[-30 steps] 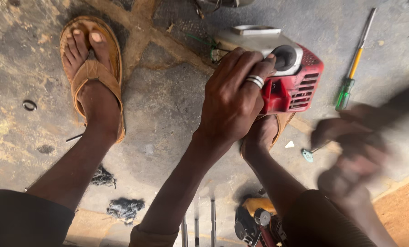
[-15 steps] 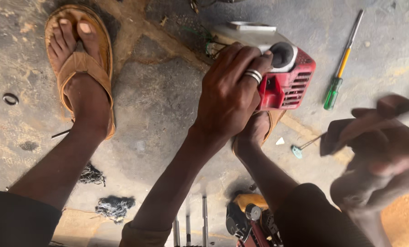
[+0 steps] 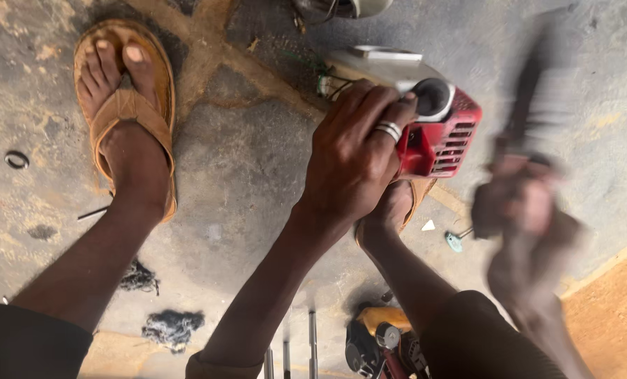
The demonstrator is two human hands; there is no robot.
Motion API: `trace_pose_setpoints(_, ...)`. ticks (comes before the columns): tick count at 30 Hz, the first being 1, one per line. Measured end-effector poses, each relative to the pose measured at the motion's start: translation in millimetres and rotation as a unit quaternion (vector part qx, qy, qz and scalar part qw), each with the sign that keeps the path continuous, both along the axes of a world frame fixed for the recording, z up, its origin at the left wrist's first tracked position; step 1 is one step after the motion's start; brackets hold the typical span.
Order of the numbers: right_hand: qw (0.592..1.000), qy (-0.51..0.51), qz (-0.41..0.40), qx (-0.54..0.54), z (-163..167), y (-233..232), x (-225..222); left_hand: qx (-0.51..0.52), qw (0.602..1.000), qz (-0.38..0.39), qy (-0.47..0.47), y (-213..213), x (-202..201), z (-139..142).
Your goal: The person is repairing a small engine, likely from a chainsaw or similar equipment. They use a screwdriver and pliers to remove and adjust components, including a circular part and wires. The person works on the floor, surrounded by tools and parts.
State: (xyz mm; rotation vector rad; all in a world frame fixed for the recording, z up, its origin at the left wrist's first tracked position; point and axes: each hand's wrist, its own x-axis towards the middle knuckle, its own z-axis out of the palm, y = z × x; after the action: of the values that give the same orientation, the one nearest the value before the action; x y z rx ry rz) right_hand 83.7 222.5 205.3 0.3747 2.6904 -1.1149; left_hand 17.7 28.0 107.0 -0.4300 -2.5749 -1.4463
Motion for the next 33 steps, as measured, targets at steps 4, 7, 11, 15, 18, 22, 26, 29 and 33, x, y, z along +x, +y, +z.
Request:
trace_pose_setpoints(4,0.999,-0.004,0.045,0.003,9.8,-18.2,-10.6,0.007,1.0,-0.008,-0.011,-3.6,2.8,5.2)
trace_pose_setpoints(7,0.983,0.003,0.178,0.052,4.8,-19.3,-12.8,0.005,1.0,-0.015,0.004,-4.0,-0.2,4.3)
trace_pose_setpoints(11,0.973,0.167,0.095,-0.125,-2.8,-6.7,-1.3,0.012,1.0,-0.006,-0.012,-3.0,0.9,2.9)
trace_pose_setpoints(15,0.994,0.032,0.066,-0.086,-16.6,7.9,1.9,0.014,1.0,-0.013,0.0,-3.6,1.9,3.1)
trace_pose_setpoints(18,0.99,0.075,0.061,-0.106,-8.7,13.2,5.1,0.004,1.0,-0.006,0.003,-4.5,0.9,5.4)
trace_pose_setpoints(22,0.99,0.06,0.029,-0.122,-5.7,5.8,9.4,0.016,1.0,-0.02,-0.013,-5.1,-0.9,9.1)
trace_pose_setpoints(26,0.988,0.008,0.014,-0.151,-16.9,5.0,9.1,0.021,1.0,-0.018,-0.002,-6.0,-3.8,10.8)
trace_pose_setpoints(29,0.989,0.071,0.007,-0.128,-17.8,22.3,11.8,0.115,0.986,-0.003,-0.122,-10.5,-7.6,10.7)
trace_pose_setpoints(33,0.997,0.009,-0.006,0.082,-51.1,63.9,8.2,0.324,0.913,-0.042,-0.246,-31.8,-10.8,6.3)
